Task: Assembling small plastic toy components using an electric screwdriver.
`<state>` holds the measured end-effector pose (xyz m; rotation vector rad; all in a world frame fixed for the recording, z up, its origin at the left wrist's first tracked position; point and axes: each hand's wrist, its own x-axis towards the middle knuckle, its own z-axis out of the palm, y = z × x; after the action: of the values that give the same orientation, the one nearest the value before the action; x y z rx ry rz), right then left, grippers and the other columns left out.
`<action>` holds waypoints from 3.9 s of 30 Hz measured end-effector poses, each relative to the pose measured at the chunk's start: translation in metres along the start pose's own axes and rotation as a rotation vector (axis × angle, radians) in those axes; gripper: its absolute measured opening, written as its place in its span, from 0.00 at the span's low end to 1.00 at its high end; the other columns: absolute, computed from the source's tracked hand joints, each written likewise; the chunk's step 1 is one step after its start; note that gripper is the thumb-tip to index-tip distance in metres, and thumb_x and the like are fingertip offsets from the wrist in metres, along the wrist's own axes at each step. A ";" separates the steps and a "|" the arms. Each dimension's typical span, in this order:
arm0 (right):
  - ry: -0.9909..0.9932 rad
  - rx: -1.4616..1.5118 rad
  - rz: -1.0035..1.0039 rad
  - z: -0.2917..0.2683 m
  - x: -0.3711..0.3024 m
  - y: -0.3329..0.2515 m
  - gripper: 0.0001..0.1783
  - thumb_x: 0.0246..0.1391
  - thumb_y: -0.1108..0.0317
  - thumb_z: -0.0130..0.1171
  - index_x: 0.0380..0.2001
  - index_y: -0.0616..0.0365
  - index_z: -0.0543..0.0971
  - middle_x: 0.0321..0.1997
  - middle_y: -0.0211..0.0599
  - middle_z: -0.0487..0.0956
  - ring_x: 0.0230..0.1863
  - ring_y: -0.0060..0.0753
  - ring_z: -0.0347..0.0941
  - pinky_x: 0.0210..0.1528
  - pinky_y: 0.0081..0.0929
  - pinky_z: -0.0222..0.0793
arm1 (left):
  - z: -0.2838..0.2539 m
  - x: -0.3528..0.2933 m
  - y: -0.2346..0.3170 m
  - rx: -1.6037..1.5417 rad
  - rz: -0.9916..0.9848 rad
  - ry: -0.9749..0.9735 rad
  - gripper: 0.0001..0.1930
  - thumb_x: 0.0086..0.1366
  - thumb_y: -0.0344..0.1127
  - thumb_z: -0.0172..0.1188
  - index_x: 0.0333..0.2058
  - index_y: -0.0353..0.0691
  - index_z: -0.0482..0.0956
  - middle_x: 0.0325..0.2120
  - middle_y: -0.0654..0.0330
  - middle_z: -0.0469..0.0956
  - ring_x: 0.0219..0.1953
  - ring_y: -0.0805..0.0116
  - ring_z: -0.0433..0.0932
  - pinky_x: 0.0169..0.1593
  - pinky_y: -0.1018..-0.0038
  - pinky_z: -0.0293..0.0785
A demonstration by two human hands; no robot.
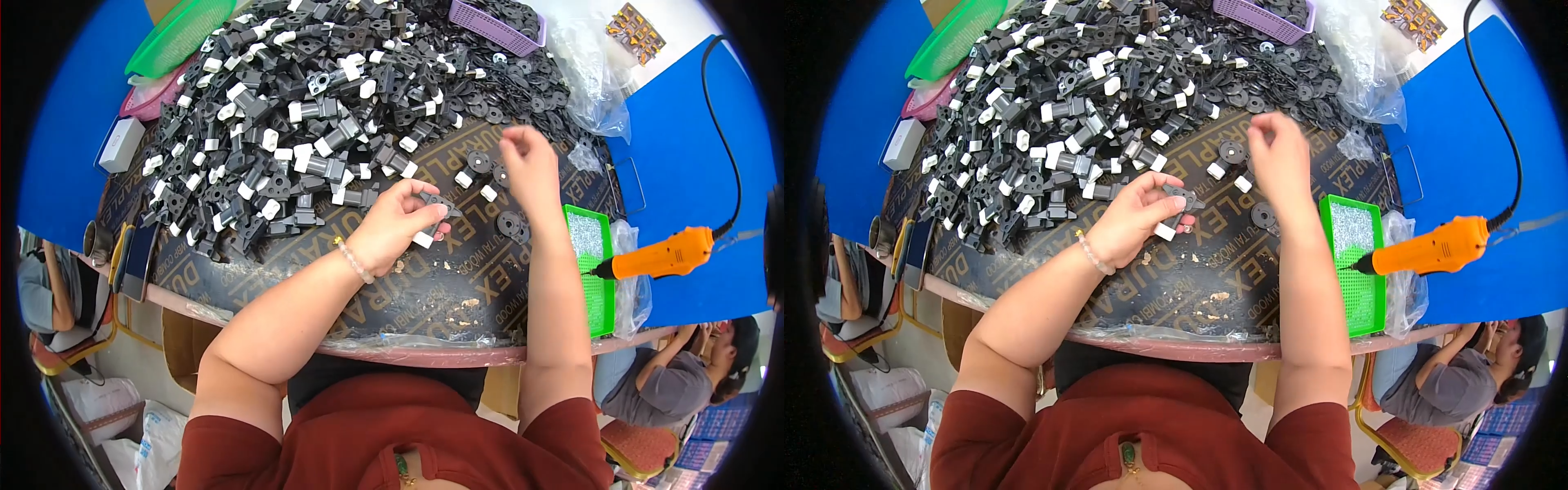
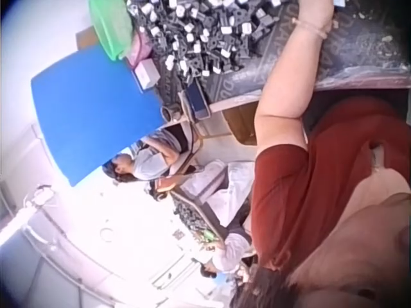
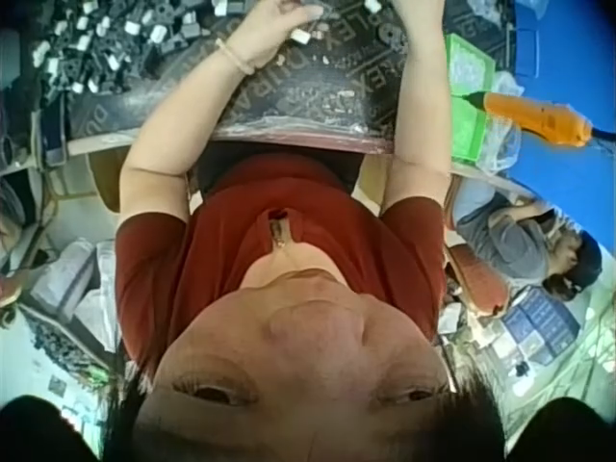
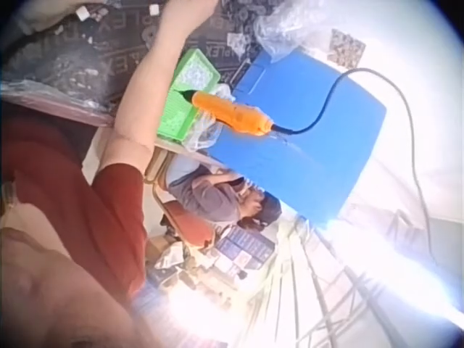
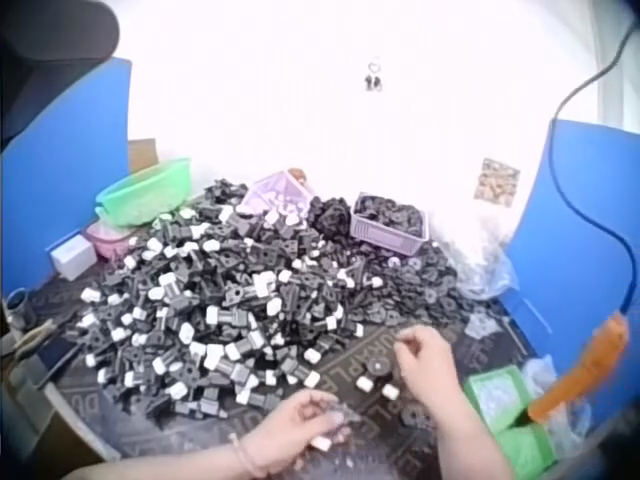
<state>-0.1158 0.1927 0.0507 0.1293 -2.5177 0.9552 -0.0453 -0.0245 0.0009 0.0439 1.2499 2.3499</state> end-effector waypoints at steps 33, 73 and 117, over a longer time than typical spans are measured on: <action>-0.303 0.462 0.053 0.009 -0.072 -0.051 0.09 0.48 0.76 0.66 0.31 0.65 0.76 0.48 0.47 0.80 0.42 0.31 0.80 0.44 0.26 0.75 | 0.002 0.003 0.001 -0.141 0.036 0.026 0.12 0.70 0.29 0.47 0.51 0.35 0.68 0.38 0.59 0.74 0.38 0.70 0.76 0.43 0.72 0.76; 0.035 -0.154 0.057 -0.035 -0.041 0.015 0.28 0.45 0.69 0.68 0.51 0.62 0.75 0.51 0.47 0.77 0.53 0.46 0.73 0.56 0.34 0.67 | -0.001 -0.006 0.010 1.568 0.865 0.220 0.23 0.59 0.31 0.60 0.55 0.41 0.71 0.55 0.53 0.70 0.65 0.50 0.59 0.68 0.51 0.50; -0.610 -0.115 -0.257 -0.026 -0.075 -0.039 0.23 0.39 0.80 0.65 0.43 0.60 0.73 0.43 0.42 0.74 0.47 0.48 0.72 0.50 0.35 0.70 | -0.011 -0.004 0.025 -0.134 0.198 0.119 0.11 0.64 0.27 0.55 0.45 0.35 0.76 0.41 0.54 0.79 0.44 0.65 0.77 0.49 0.68 0.74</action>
<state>-0.0293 0.1750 0.0595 0.7943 -2.9861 0.7407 -0.0540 -0.0462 0.0153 -0.0169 1.1863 2.6370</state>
